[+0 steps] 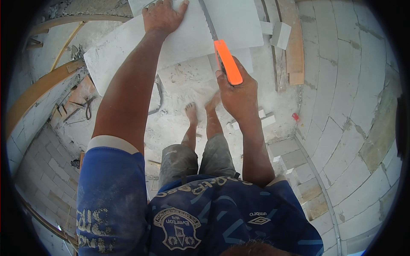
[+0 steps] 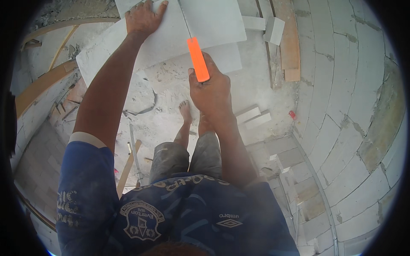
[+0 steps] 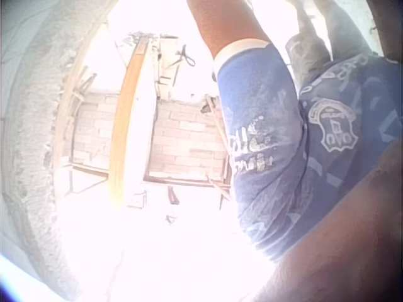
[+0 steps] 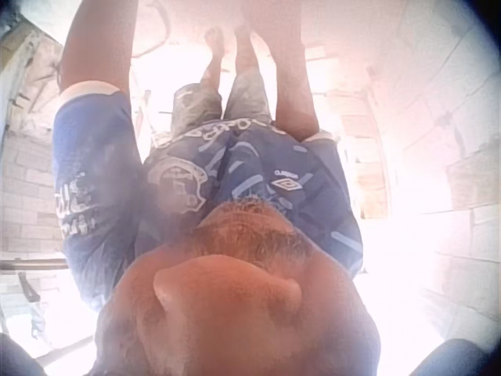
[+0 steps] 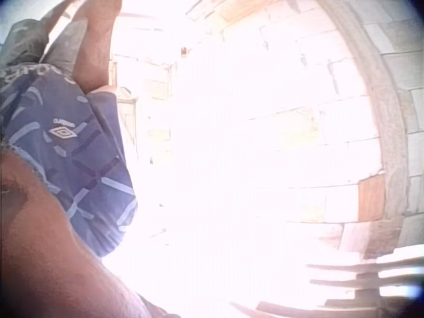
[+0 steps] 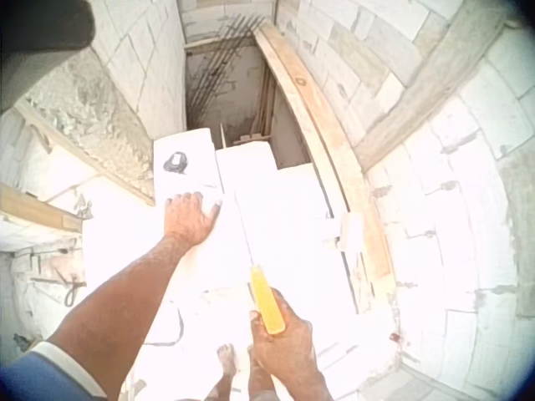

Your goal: The person measures a large white stone block with a yellow tape measure and marks it using a pencil, then uses a hand saw to cut through the stone at the marked line.

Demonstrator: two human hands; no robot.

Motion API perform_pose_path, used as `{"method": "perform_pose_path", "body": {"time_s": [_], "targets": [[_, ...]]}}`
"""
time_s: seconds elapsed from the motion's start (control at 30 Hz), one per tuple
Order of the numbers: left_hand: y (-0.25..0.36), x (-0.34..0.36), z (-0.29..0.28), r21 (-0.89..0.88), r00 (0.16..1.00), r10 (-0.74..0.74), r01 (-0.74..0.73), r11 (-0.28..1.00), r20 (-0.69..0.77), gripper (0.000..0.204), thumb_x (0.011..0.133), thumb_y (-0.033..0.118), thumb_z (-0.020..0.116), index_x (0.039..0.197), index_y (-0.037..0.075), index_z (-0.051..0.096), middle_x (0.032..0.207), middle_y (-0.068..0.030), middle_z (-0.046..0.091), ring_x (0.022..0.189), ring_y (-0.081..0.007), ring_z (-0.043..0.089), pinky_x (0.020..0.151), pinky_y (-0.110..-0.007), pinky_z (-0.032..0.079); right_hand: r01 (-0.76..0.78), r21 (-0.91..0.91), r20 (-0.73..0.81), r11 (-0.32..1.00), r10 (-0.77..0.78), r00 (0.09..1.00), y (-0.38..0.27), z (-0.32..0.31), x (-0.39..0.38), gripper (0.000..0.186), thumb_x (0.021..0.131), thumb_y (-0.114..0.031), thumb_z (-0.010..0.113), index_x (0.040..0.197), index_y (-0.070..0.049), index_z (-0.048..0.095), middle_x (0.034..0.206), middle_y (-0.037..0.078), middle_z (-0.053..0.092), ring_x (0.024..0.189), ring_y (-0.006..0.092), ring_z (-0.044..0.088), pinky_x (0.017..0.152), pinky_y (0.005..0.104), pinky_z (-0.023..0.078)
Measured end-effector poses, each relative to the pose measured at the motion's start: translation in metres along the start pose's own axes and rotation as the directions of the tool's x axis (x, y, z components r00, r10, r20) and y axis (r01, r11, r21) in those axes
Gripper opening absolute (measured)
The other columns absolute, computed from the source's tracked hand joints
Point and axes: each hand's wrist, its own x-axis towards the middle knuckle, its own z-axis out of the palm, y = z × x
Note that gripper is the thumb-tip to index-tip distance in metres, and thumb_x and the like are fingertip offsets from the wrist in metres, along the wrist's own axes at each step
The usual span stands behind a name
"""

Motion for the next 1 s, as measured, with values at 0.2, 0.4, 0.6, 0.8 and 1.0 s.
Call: {"method": "perform_pose_path", "body": {"time_s": [0.2,0.4,0.6,0.8,1.0], "targets": [[-0.008,-0.007,0.0,0.0,0.999,-0.029,0.029,1.0,-0.028,0.074,0.101,0.064,0.039,0.129,-0.001,0.062,0.132,-0.0237,0.063,0.129,-0.0379,0.054,0.113,-0.054,0.035,-0.028,-0.011,0.019,1.0,0.028,0.999,0.021,-0.031,-0.094,0.049,0.095,-0.007,0.066,0.142,-0.004,0.057,0.093,0.011,0.073,0.08,0.015,0.069,0.077,0.0292,0.054],[0.01,-0.004,-0.001,0.001,1.0,-0.007,0.007,1.0,-0.006,0.074,0.101,0.064,0.039,0.128,-0.001,0.063,0.133,-0.0233,0.063,0.13,-0.0382,0.054,0.113,-0.054,0.035,0.002,-0.015,-0.007,1.0,-0.002,1.0,0.008,-0.005,-0.001,0.051,0.094,-0.006,0.065,0.144,-0.006,0.056,0.087,0.012,0.072,0.074,0.0171,0.07,0.073,0.0312,0.055],[-0.004,-0.004,0.001,-0.013,1.0,-0.018,0.019,1.0,0.018,0.074,0.102,0.063,0.039,0.13,-0.001,0.062,0.133,-0.0235,0.063,0.13,-0.0392,0.053,0.114,-0.054,0.035,-0.017,-0.011,-0.005,1.0,0.017,1.0,0.042,-0.014,-0.077,0.051,0.094,-0.004,0.062,0.145,-0.006,0.055,0.09,0.012,0.073,0.077,0.0158,0.071,0.075,0.0321,0.056],[-0.002,-0.007,-0.001,0.001,0.999,0.0,0.0,1.0,-0.042,0.075,0.102,0.063,0.039,0.131,-0.003,0.061,0.134,-0.024,0.062,0.13,-0.0394,0.053,0.114,-0.054,0.034,0.049,-0.042,-0.007,0.998,-0.05,0.999,0.028,-0.016,-0.052,0.05,0.094,-0.004,0.061,0.143,-0.007,0.057,0.09,0.01,0.073,0.078,0.0161,0.072,0.074,0.0316,0.056],[-0.002,0.006,0.011,0.039,0.997,0.034,-0.032,0.999,-0.064,0.076,0.1,0.068,0.037,0.124,0.002,0.065,0.126,-0.0211,0.067,0.125,-0.0368,0.058,0.109,-0.052,0.037,0.036,0.06,-0.036,0.998,-0.034,0.999,0.036,-0.001,-0.005,0.052,0.094,-0.006,0.064,0.145,-0.01,0.055,0.087,0.013,0.071,0.077,0.0233,0.073,0.073,0.0345,0.055]]}}
